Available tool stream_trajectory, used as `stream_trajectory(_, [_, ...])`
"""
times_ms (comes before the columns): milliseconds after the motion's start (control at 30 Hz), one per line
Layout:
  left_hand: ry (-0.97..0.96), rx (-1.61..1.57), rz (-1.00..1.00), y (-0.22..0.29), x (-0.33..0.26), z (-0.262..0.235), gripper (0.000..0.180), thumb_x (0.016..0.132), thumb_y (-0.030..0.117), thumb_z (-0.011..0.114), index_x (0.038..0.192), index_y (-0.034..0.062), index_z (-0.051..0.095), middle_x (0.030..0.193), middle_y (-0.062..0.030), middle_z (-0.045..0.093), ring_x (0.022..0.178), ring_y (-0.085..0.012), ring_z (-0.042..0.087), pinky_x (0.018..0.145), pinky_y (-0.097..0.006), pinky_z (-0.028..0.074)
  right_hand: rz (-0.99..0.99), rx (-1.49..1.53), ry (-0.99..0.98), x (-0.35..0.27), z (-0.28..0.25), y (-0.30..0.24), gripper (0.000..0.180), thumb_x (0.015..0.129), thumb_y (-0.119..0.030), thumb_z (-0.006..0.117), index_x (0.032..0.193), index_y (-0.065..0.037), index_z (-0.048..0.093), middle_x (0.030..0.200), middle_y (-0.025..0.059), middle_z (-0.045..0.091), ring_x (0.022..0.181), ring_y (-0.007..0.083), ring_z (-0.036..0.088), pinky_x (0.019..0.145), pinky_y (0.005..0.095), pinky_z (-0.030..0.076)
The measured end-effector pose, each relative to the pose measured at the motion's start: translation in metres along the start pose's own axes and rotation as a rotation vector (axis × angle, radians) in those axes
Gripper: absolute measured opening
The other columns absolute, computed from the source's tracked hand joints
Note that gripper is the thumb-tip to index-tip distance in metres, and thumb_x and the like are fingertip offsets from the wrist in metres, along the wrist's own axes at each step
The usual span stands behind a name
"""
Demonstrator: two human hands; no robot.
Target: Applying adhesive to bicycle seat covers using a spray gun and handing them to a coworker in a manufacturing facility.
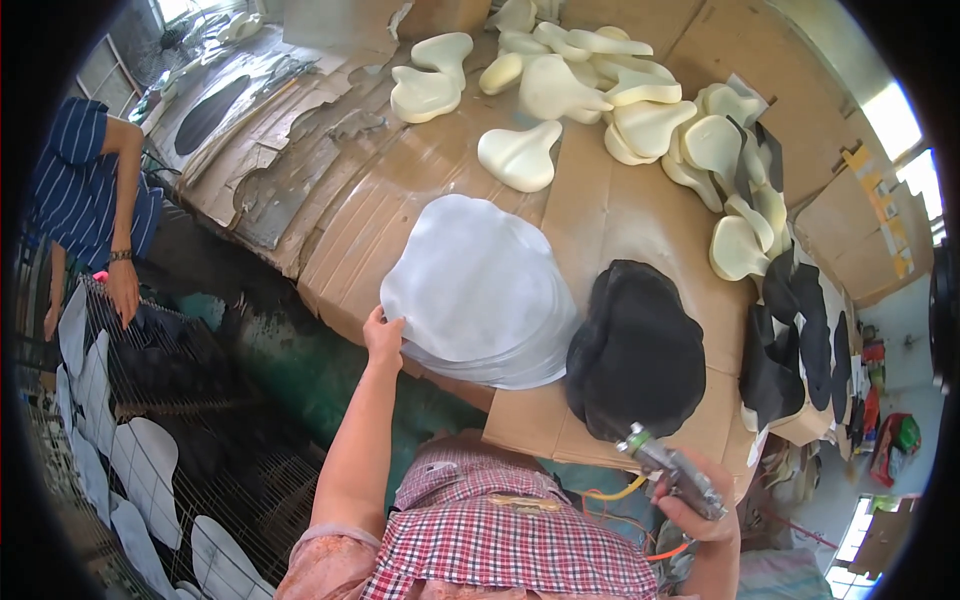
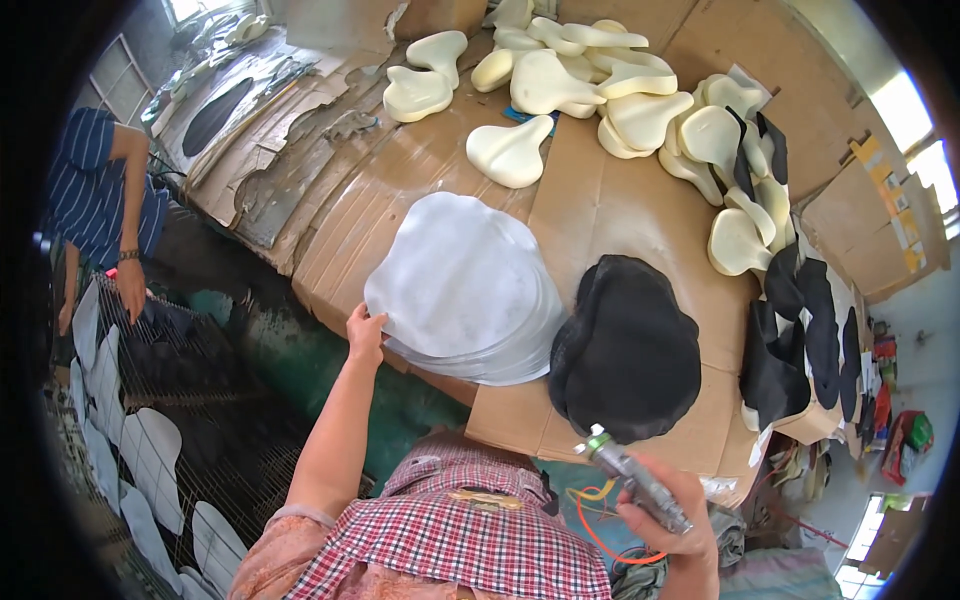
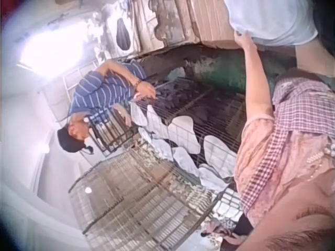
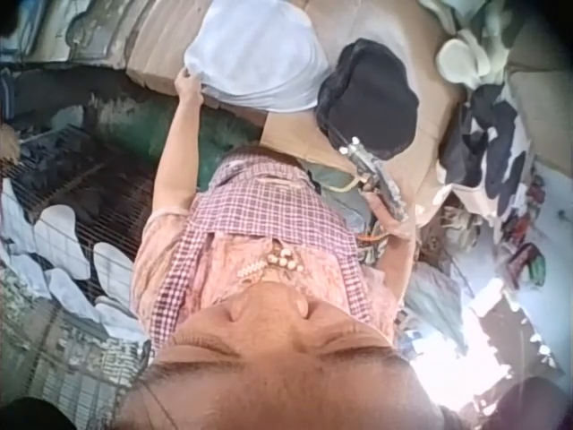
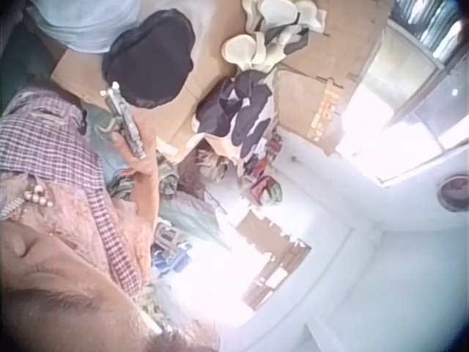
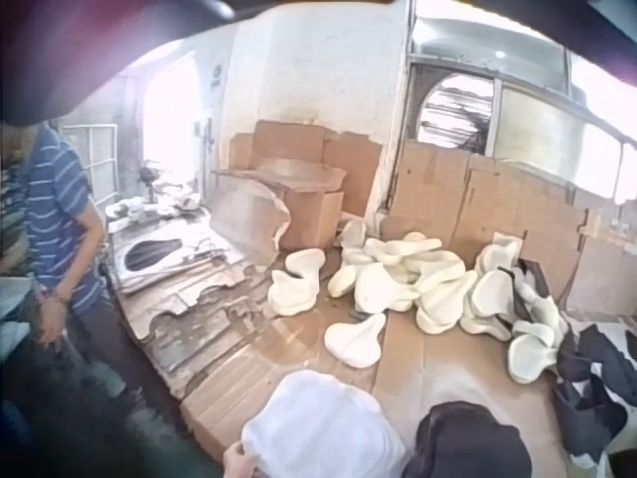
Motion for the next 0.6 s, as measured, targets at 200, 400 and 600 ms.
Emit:
stream_trajectory(200, [-0.011,-0.053,-0.008,0.0,-0.002,-0.005,0.038,0.079,-0.003,0.055,0.115,0.0049,0.055,0.093,-0.0043,0.06,0.078,-0.0171,0.06,0.059,-0.032,0.048,0.052,0.116,0.22,-0.007,-0.007,-0.004,0.051,0.072,-0.002,0.07,0.119,0.005,0.052,0.089,0.0091,0.063,0.075,0.012,0.06,0.069,0.0242,0.049])
stream_trajectory(400, [-0.013,-0.106,-0.017,0.0,-0.004,-0.002,0.037,0.078,-0.003,0.055,0.115,0.0036,0.057,0.092,-0.0037,0.059,0.078,-0.0156,0.059,0.06,-0.031,0.048,0.026,0.263,0.275,0.009,0.014,-0.007,0.047,0.07,0.002,0.067,0.115,0.006,0.054,0.082,0.0077,0.061,0.073,0.0133,0.06,0.064,0.0253,0.05])
stream_trajectory(600, [-0.036,-0.123,-0.028,0.007,-0.006,0.004,0.037,0.079,-0.005,0.054,0.115,0.0045,0.056,0.093,-0.0036,0.06,0.08,-0.0152,0.059,0.063,-0.031,0.049,-0.007,0.157,0.006,0.009,0.004,-0.004,0.052,0.07,0.001,0.069,0.12,0.005,0.052,0.087,0.0097,0.063,0.074,0.0138,0.06,0.064,0.0267,0.05])
Point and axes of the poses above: each hand's wrist, its own x-axis towards the middle knuckle, its own z-axis out of the palm, y = z × x, the point moved 1 cm from there along x, towards the middle knuckle
